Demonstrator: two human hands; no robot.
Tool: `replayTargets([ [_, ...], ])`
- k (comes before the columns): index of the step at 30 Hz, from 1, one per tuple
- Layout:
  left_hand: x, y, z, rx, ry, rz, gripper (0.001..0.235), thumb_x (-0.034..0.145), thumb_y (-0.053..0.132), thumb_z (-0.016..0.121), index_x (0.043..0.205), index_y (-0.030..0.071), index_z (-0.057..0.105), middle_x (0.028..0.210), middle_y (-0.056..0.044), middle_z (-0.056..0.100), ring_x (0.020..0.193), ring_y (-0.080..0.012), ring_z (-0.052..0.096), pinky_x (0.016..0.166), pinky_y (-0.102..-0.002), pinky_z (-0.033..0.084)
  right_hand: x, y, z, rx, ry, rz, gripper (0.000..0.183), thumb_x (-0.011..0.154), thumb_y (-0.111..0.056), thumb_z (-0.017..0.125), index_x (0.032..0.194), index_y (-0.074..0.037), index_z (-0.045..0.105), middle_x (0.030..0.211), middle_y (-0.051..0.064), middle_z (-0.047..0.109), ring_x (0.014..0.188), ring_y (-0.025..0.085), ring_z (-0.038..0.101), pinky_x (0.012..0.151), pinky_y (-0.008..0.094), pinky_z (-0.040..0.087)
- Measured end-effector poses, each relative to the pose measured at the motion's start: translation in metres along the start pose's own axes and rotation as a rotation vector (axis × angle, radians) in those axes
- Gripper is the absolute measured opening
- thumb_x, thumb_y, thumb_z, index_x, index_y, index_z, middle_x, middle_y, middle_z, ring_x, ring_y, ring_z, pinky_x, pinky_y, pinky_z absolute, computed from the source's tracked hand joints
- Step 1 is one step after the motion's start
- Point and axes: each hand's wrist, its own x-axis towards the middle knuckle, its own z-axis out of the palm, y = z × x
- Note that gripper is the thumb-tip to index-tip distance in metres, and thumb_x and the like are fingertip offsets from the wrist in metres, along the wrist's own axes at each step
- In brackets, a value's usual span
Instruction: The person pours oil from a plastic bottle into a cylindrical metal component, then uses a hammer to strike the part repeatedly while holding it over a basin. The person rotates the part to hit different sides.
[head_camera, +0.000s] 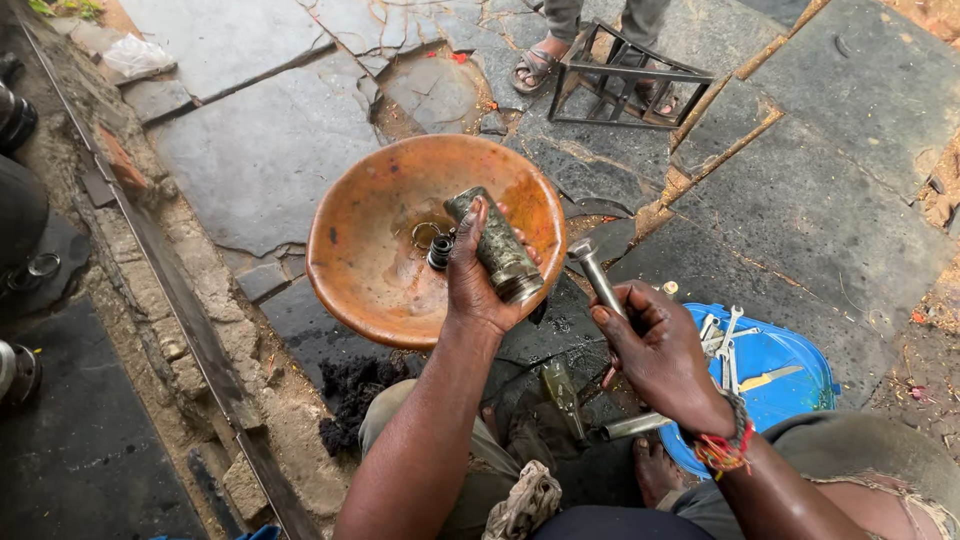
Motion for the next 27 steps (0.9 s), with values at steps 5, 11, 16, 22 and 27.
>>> replayTargets([
  [5, -0.006, 0.009, 0.004, 0.011, -0.165, -0.046, 0.046, 0.092, 0.041, 0.076, 0.118, 0.006, 0.06, 0.079, -0.011, 0.066, 0.064, -0.0221, 0.067, 0.062, -0.038, 0.059, -0.027, -0.025, -0.005, -0.193, 0.079, -0.181, 0.015, 0.095, -0.013, 0.067, 0.108, -0.004, 0.068, 0.07, 0.003, 0.062, 0.051, 0.009, 0.056, 0.042, 0.03, 0.05],
  [11, -0.006, 0.01, -0.004, 0.023, -0.251, -0.016, 0.055, 0.091, 0.043, 0.078, 0.122, 0.001, 0.059, 0.086, -0.014, 0.066, 0.074, -0.023, 0.069, 0.077, -0.04, 0.062, -0.049, -0.003, 0.002, 0.273, 0.343, -0.931, 0.02, 0.112, -0.026, 0.058, 0.126, -0.011, 0.058, 0.092, 0.003, 0.066, 0.07, 0.01, 0.064, 0.064, 0.025, 0.056],
  [16, 0.0, 0.009, -0.008, 0.056, -0.271, -0.059, 0.055, 0.09, 0.044, 0.081, 0.119, 0.002, 0.061, 0.092, -0.011, 0.067, 0.078, -0.0212, 0.069, 0.074, -0.036, 0.059, -0.008, 0.039, 0.022, -0.334, 0.205, -0.613, 0.022, 0.102, -0.02, 0.06, 0.115, -0.002, 0.061, 0.084, 0.007, 0.068, 0.066, 0.016, 0.064, 0.057, 0.03, 0.049],
  [22, 0.005, 0.002, -0.018, -0.034, -0.42, -0.084, 0.053, 0.095, 0.046, 0.08, 0.118, 0.003, 0.062, 0.093, -0.011, 0.066, 0.079, -0.0231, 0.067, 0.075, -0.036, 0.059, -0.025, 0.027, -0.034, 0.009, 0.211, -0.474, 0.02, 0.112, -0.019, 0.049, 0.106, -0.007, 0.065, 0.077, 0.008, 0.065, 0.064, 0.017, 0.064, 0.065, 0.029, 0.054],
  [27, 0.009, 0.007, -0.02, -0.022, -0.417, -0.088, 0.055, 0.094, 0.05, 0.075, 0.117, 0.003, 0.06, 0.094, -0.012, 0.065, 0.079, -0.0243, 0.066, 0.074, -0.039, 0.059, -0.001, 0.031, 0.004, -0.792, 0.389, -1.006, 0.03, 0.114, -0.027, 0.031, 0.091, -0.02, 0.05, 0.09, 0.01, 0.066, 0.09, 0.029, 0.066, 0.084, 0.039, 0.054],
])
